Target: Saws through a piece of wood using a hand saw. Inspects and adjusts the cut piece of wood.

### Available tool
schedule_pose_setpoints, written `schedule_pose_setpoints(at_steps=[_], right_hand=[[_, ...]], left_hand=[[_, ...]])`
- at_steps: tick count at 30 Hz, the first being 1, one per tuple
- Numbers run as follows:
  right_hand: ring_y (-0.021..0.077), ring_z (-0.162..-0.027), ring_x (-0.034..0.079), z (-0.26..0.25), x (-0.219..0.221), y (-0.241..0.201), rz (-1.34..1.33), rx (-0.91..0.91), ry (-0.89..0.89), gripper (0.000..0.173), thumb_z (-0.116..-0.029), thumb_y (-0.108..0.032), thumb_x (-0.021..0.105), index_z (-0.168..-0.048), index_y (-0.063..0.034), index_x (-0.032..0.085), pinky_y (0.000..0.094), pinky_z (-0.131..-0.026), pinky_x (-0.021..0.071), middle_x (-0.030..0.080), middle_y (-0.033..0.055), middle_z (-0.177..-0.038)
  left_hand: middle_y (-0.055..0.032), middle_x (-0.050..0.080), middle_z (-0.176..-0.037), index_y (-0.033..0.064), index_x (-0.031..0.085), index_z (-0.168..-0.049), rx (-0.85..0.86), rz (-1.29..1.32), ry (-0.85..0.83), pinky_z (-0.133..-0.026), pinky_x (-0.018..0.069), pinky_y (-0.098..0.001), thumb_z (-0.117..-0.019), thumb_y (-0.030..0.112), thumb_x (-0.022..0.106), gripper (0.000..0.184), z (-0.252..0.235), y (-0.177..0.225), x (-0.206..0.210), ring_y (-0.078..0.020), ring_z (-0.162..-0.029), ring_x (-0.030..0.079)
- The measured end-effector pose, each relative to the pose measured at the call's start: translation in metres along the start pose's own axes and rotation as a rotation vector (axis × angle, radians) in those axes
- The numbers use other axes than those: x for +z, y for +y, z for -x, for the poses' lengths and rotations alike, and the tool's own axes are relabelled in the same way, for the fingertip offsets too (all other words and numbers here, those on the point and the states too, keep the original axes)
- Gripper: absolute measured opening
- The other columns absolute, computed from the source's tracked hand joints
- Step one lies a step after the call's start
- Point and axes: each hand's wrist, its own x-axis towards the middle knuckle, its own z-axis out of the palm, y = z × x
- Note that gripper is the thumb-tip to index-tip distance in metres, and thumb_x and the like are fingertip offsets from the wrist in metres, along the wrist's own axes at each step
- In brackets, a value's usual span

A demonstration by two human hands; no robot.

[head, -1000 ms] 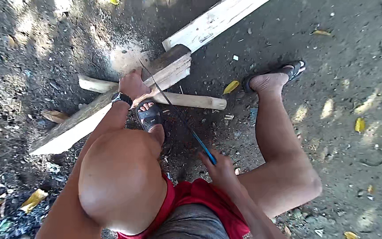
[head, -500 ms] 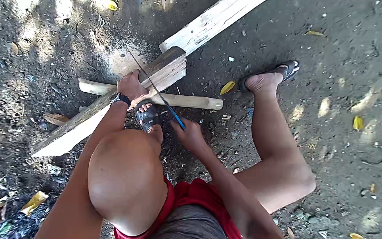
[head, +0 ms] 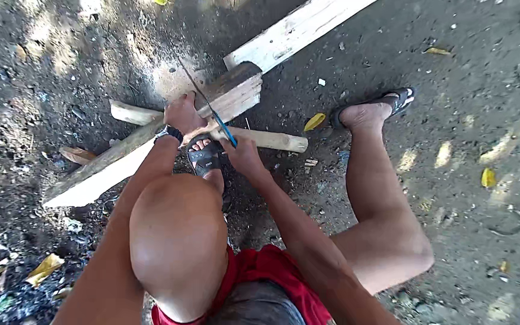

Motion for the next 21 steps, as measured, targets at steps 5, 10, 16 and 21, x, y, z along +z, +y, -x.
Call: schedule_pose_setpoints(at_steps=[5, 10, 16, 21], right_hand=[[0.0161, -0.053, 0.058, 0.188, -0.047, 0.078, 0.125, 0.052, 0.102, 0.046, -0.1027, -0.050, 0.054, -0.095, -0.0080, 0.071, 0.0405, -0.051, 0.0508, 0.059, 0.0035, -0.062], [0.0155, -0.051, 0.057, 0.174, -0.045, 0.054, 0.179, 0.021, 0.081, 0.041, -0.1030, -0.043, 0.055, -0.089, -0.0070, 0.069, 0.0372, -0.048, 0.0491, 0.058, 0.0036, -0.059], [0.0308, -0.063, 0.064, 0.005, -0.003, 0.011, 0.027, 0.005, 0.035, 0.046, -0.1049, -0.048, 0.054, -0.099, -0.0058, 0.071, 0.0539, -0.059, 0.0536, 0.064, 0.0140, -0.073], [0.0229, -0.058, 0.060, 0.100, -0.019, 0.042, 0.036, 0.003, 0.054, 0.049, -0.1028, -0.054, 0.053, -0.096, -0.0077, 0.068, 0.0473, -0.056, 0.0526, 0.060, 0.0073, -0.067]], left_hand=[[-0.0167, 0.065, -0.132, 0.0160, 0.050, -0.147, 0.029, -0.012, 0.022, -0.089, 0.0512, -0.0676, -0.0670, 0.055, 0.082, 0.094, -0.005, -0.001, -0.008, -0.0405, -0.114, 0.066], [-0.0160, 0.064, -0.134, 0.0149, 0.050, -0.148, 0.036, -0.007, 0.033, -0.090, 0.0519, -0.0660, -0.0661, 0.055, 0.084, 0.097, -0.009, -0.004, -0.006, -0.0403, -0.113, 0.066], [-0.0174, 0.065, -0.132, 0.0164, 0.053, -0.145, 0.024, 0.000, 0.036, -0.088, 0.0511, -0.0704, -0.0667, 0.053, 0.083, 0.092, -0.015, -0.006, -0.008, -0.0432, -0.114, 0.065], [-0.0191, 0.066, -0.129, 0.0160, 0.053, -0.143, 0.003, -0.003, 0.008, -0.088, 0.0506, -0.0707, -0.0651, 0.053, 0.085, 0.092, -0.008, -0.005, -0.009, -0.0435, -0.114, 0.065]])
